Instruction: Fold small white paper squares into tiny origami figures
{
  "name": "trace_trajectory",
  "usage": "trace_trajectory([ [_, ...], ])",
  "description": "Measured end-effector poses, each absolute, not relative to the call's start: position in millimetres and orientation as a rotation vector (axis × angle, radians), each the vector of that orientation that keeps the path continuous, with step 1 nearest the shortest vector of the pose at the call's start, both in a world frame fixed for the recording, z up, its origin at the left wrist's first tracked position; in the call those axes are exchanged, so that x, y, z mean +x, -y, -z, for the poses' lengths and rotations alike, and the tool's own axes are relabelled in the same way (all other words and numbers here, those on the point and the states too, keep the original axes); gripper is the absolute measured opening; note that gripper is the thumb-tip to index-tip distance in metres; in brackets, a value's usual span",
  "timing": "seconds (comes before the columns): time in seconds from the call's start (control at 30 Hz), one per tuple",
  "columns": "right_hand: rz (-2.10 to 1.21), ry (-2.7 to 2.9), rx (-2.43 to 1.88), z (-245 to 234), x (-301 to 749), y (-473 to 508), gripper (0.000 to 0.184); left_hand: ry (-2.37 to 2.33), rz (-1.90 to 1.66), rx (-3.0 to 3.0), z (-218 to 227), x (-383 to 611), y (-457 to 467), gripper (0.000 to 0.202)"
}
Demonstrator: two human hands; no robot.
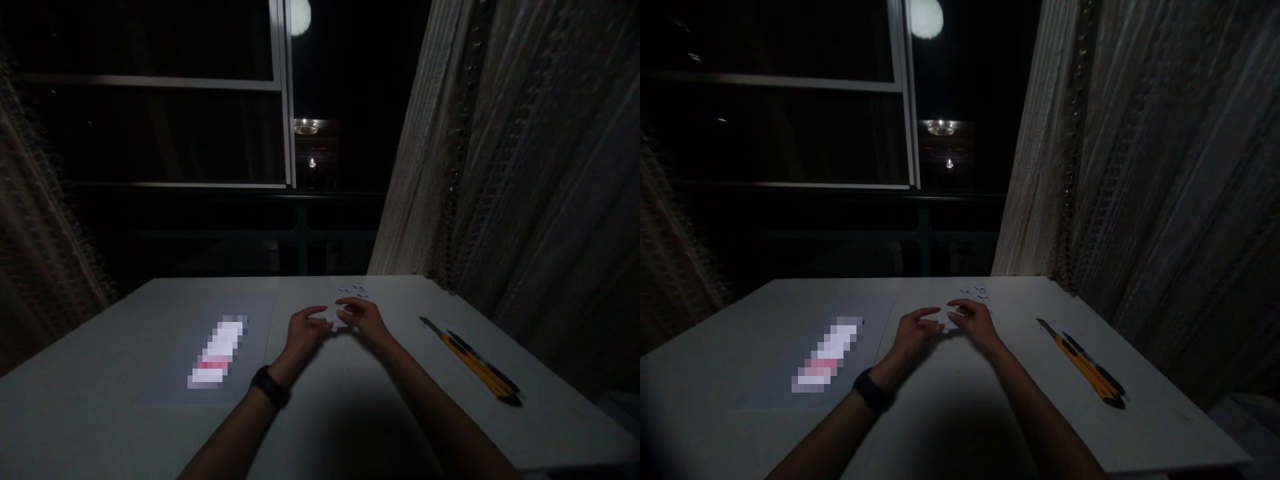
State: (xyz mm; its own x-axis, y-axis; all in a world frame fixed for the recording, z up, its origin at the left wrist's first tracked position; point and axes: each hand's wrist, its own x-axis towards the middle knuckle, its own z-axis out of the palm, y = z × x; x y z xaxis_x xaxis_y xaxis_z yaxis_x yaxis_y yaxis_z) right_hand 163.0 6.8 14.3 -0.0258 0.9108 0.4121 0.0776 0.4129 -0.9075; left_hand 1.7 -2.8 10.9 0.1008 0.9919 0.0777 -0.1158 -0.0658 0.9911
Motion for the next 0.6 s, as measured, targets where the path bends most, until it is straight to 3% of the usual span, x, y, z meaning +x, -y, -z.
trace_trajectory([
  [0.2, -0.711, 1.224, -1.019, -2.3, 152.1, -5.7, 0.02, -0.915, -1.329, 1.138, -9.9, 4.2, 3.7, 0.053],
  [0.37, -0.796, 1.061, -0.971, 4.8, 137.4, 2.3, 0.025, -0.88, -1.321, 1.212, -2.4, 6.1, 3.9, 0.032],
  [0.6, -0.8, 1.248, -0.988, 4.8, 137.8, 2.2, 0.026, -0.878, -1.34, 1.154, -3.8, -1.3, 3.5, 0.028],
])
